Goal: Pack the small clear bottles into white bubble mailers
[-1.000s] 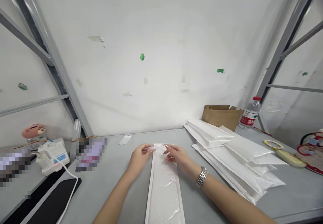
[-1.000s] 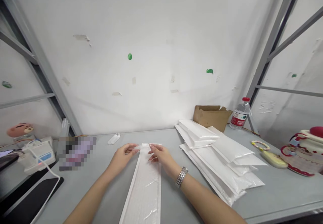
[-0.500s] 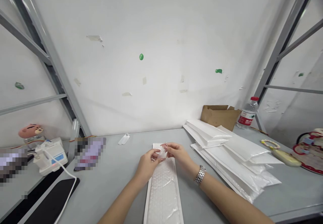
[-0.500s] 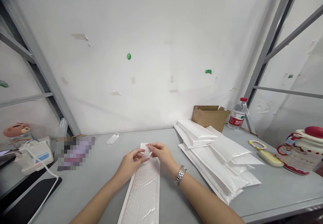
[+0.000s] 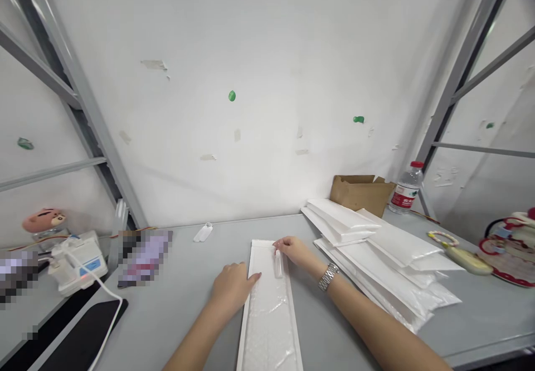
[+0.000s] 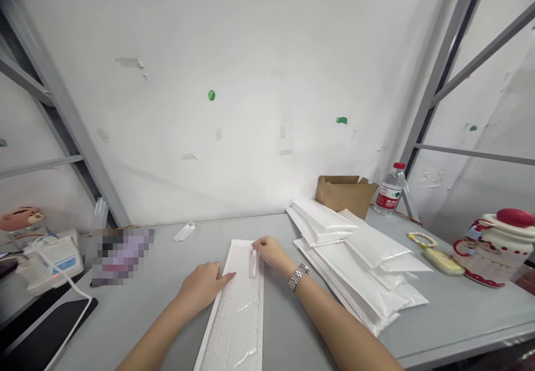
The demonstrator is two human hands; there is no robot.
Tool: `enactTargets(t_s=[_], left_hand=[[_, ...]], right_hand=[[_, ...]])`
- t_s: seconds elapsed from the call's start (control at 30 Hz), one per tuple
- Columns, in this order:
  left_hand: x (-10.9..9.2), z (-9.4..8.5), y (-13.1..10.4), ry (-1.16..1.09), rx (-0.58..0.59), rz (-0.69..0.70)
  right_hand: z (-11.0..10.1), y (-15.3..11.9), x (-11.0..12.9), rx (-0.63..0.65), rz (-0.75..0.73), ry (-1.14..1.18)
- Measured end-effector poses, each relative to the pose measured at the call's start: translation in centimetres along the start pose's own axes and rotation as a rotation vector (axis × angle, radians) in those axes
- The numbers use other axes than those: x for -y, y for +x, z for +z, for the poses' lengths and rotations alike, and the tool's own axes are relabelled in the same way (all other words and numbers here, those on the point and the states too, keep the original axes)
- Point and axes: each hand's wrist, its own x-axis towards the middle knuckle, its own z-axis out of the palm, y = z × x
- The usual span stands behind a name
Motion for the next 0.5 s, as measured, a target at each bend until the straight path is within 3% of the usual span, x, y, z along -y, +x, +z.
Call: enactTargets(t_s=[0.13, 0.27, 0.43, 0.5], left_hand=[[0.2, 0.4, 0.6, -0.151, 0.055, 0.004], [0.3, 0.7, 1.2, -0.284, -0.011, 0.081], [0.1, 0.0, 0.7, -0.342, -0.068, 0.272], [0.4, -0.6, 0.6, -0.320, -0.093, 0.298]], right_hand=[[0.2, 0.0, 0.1, -0.008, 0.028, -0.027], [-0.8, -0.6, 0.9, 0.008, 0.064, -0.051], [-2.9, -2.2, 2.3, 0.264, 0.022, 0.079], [-3.4, -2.5, 2.7, 0.277, -0.037, 0.167]])
